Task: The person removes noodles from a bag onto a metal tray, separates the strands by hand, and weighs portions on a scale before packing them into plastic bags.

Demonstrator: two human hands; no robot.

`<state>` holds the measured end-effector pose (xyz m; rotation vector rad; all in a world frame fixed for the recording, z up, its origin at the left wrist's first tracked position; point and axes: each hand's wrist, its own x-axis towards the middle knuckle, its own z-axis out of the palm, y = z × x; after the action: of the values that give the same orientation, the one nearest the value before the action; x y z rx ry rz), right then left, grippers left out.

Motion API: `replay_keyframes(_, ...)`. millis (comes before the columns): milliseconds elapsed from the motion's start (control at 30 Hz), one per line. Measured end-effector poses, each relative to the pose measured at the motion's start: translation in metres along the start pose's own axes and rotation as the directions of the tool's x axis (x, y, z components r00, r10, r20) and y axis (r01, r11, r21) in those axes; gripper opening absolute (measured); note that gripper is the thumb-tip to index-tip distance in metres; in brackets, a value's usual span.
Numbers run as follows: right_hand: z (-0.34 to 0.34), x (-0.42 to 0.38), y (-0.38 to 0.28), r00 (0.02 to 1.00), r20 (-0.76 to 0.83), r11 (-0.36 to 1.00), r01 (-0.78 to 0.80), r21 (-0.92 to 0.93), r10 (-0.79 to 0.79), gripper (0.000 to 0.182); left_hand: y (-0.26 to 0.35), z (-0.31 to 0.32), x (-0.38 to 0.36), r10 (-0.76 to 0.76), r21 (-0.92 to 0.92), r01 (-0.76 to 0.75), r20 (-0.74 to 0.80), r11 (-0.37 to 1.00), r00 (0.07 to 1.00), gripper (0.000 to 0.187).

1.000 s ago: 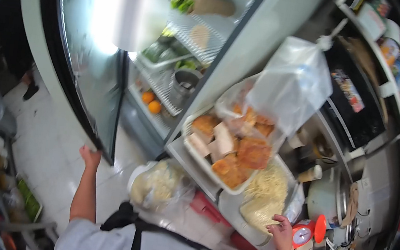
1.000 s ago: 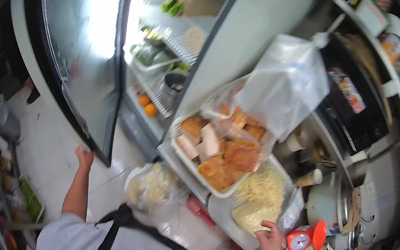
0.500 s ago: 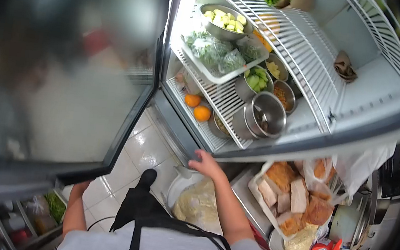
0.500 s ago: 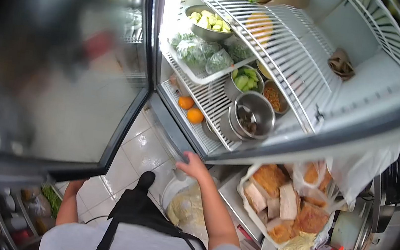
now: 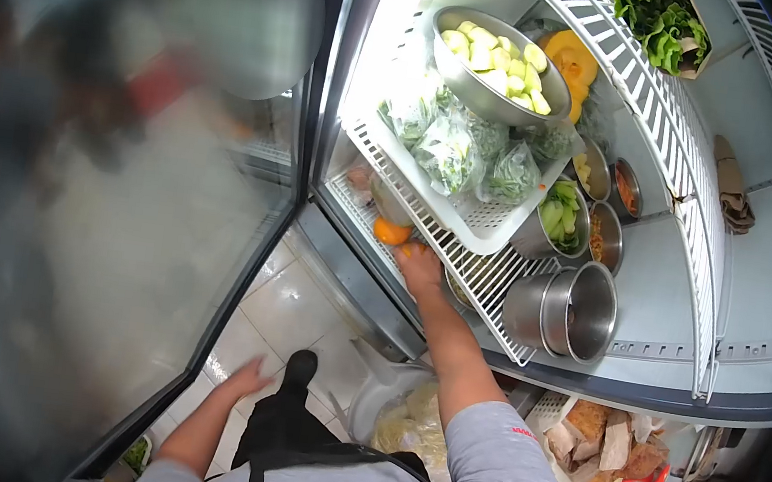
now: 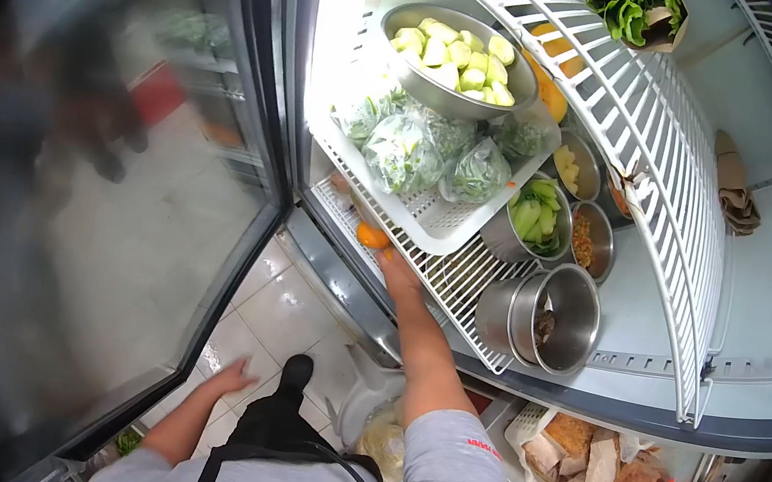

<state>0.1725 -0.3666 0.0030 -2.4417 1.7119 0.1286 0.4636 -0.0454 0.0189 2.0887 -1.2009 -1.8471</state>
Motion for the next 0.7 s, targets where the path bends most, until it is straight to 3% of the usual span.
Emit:
replay_keyframes(33,0.001,0.001,0.000,1.000,-0.003,1.000,-0.017,-0.018,0.017,0.031,0.036,-0.001,0.040,0.296,0.109,-0.279,-0.222,0.954,0.929,0.073)
replay_keyframes(67,-0.015,-0.004,-0.009,0.997,0.052,0.998,-0.056,0.022,0.055,0.034,0.093,-0.012,0.058,0.397,0.164,-0.363,-0.318,0.917,0.861,0.069)
replay_keyframes(100,-0.037,-0.009,-0.020,0.990,0.108,0.993,-0.099,0.058,0.092,0.037,0.125,-0.012,0.093,0.561,0.274,-0.489,-0.418,0.828,0.714,0.062)
replay_keyframes(133,-0.063,-0.015,-0.032,0.969,0.219,0.978,-0.150,0.143,0.117,0.043,0.167,-0.018,0.109,0.629,0.310,-0.550,-0.463,0.775,0.625,0.062)
replay_keyframes(200,-0.086,-0.043,-0.051,0.984,0.156,0.995,-0.083,-0.055,0.091,0.059,0.231,-0.017,0.145,0.742,0.492,-0.564,-0.533,0.663,0.408,0.061)
replay_keyframes(233,-0.086,-0.062,-0.056,0.997,-0.015,0.991,-0.079,-0.109,0.078,0.063,0.254,-0.015,0.150,0.703,0.476,-0.523,-0.551,0.707,0.449,0.061)
replay_keyframes(267,-0.101,-0.078,-0.062,0.992,0.075,0.994,-0.103,-0.022,0.105,0.065,0.279,-0.014,0.150,0.671,0.467,-0.485,-0.562,0.740,0.483,0.062)
replay_keyframes(300,-0.105,-0.099,-0.065,0.990,0.070,0.984,-0.130,0.120,0.122,0.068,0.299,-0.010,0.150,0.640,0.460,-0.446,-0.570,0.768,0.515,0.062)
replay_keyframes(333,-0.116,-0.125,-0.070,0.993,0.023,0.978,-0.120,0.172,0.118,0.069,0.304,0.002,0.167,0.603,0.520,-0.316,-0.603,0.793,0.522,0.066)
replay_keyframes(367,-0.127,-0.149,-0.073,0.992,0.028,0.940,-0.127,0.317,0.125,0.070,0.317,0.002,0.168,0.439,0.453,-0.174,-0.587,0.874,0.680,0.072)
replay_keyframes(400,-0.144,-0.172,-0.075,0.994,0.005,0.904,-0.098,0.415,0.106,0.069,0.326,0.003,0.164,0.372,0.421,-0.103,-0.629,0.901,0.683,0.073)
replay_keyframes(433,-0.150,-0.192,-0.072,0.992,0.056,0.854,-0.125,0.505,0.112,0.068,0.323,0.011,0.171,0.392,0.356,-0.182,-0.712,0.917,0.582,0.074)
replay_keyframes(500,-0.170,-0.233,-0.063,0.997,0.060,0.794,-0.078,0.603,0.053,0.067,0.330,0.010,0.183,0.217,0.245,-0.048,-0.730,0.968,0.649,0.073)
replay_keyframes(567,-0.190,-0.271,-0.050,0.997,0.079,0.774,-0.040,0.632,-0.013,0.066,0.324,0.004,0.179,0.339,0.254,-0.224,-0.693,0.941,0.636,0.067)
replay_keyframes(700,-0.228,-0.337,-0.037,0.997,0.079,0.784,-0.048,0.619,-0.001,0.065,0.328,0.003,0.153,0.237,0.113,-0.211,-0.589,0.971,0.773,0.070)
